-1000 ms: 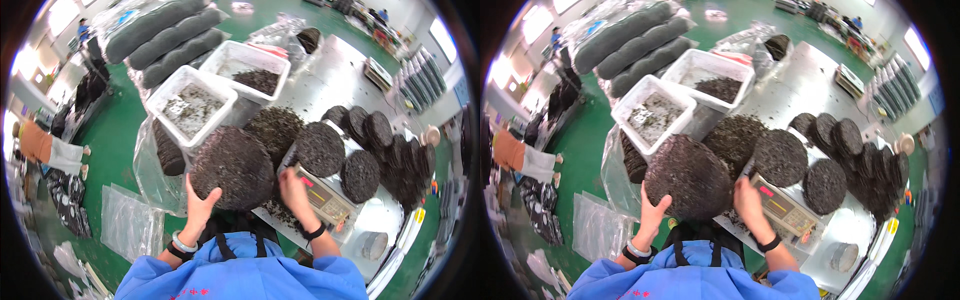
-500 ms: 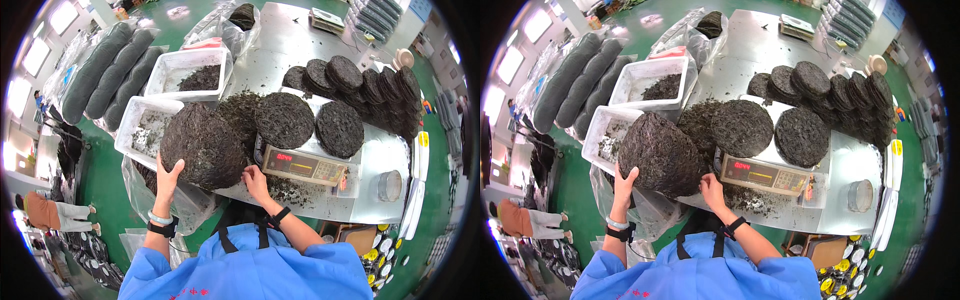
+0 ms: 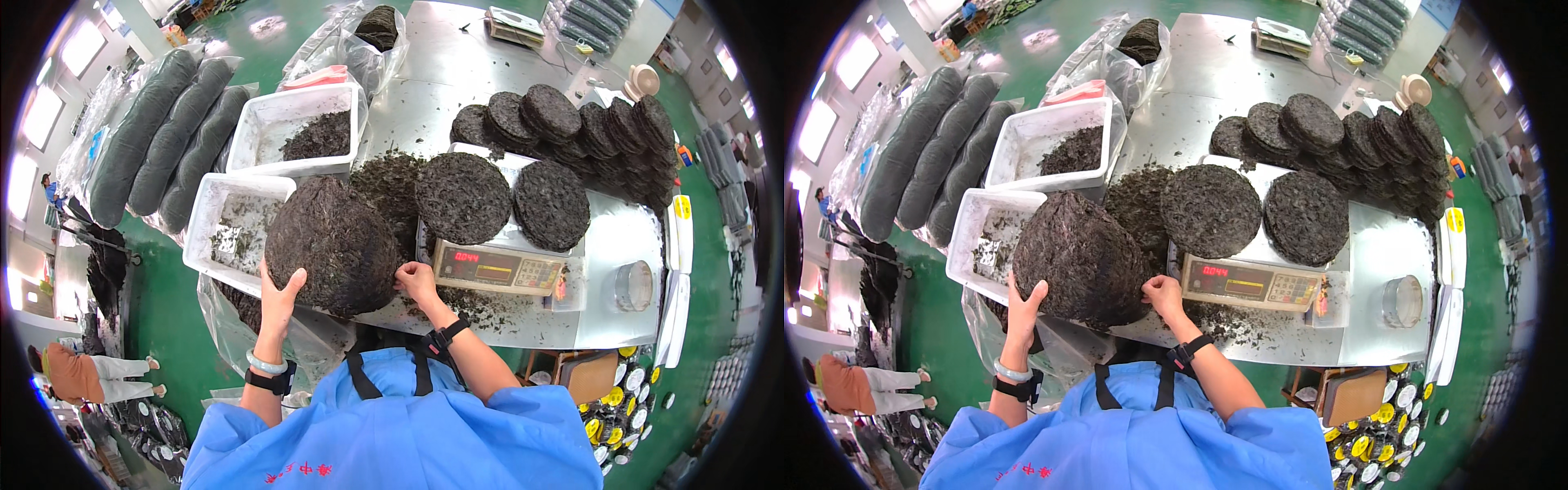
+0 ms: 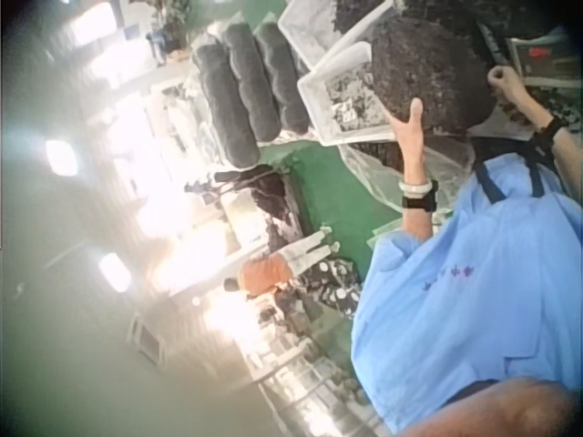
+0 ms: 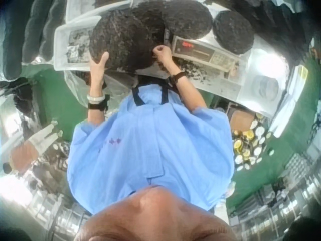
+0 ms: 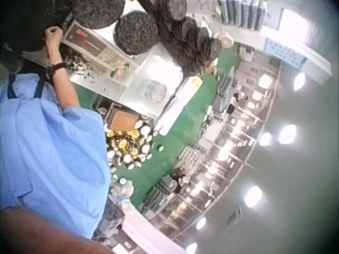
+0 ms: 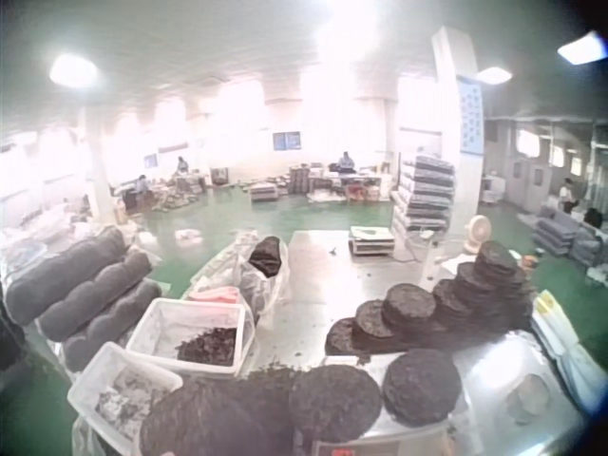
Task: The person manually shapes dark, loose tea leaves into round, compressed cakes by hand. They repeatedly weigh the cakes on a digital scale, adjusting the mass by adding or removing leaves to meet a target weight, and then stack the finished cakes on the table.
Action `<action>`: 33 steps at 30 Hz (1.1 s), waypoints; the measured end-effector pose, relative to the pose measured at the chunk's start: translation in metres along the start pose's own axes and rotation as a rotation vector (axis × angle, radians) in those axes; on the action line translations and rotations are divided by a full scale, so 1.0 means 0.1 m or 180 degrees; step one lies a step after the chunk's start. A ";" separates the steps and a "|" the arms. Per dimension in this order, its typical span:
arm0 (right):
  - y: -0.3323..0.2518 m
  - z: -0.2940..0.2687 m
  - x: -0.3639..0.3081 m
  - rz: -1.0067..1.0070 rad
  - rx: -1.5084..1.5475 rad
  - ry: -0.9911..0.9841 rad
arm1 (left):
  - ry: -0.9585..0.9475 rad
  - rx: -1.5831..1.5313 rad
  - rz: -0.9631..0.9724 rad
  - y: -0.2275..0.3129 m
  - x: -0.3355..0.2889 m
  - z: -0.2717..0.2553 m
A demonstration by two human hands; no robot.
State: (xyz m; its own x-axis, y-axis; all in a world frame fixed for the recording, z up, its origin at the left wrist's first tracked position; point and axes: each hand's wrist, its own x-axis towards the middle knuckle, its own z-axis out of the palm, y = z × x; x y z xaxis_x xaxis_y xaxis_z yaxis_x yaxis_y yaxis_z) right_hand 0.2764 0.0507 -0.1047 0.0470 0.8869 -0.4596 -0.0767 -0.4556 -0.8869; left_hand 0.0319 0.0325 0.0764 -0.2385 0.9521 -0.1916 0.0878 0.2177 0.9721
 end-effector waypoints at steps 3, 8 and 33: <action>0.17 -0.11 -0.01 0.0263 0.0735 -0.0117 | -0.0054 -0.0098 0.0105 -0.08 0.05 -0.02; -0.47 -0.24 -0.58 -0.0289 0.1075 0.0032 | -0.0169 -0.0297 0.0185 -0.05 0.05 -0.02; -2.17 1.26 -0.35 -0.2198 -0.3730 -0.0656 | 0.0305 0.0959 0.1207 -0.14 -0.11 0.30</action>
State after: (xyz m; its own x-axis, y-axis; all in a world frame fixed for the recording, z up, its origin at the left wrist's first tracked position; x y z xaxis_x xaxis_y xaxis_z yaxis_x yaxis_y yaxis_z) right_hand 0.1660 0.1281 0.1098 -0.4232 0.9060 0.0103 0.7837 0.3717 -0.4977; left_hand 0.0622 0.0250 0.0606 -0.2222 0.9553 0.1951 0.4581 -0.0744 0.8858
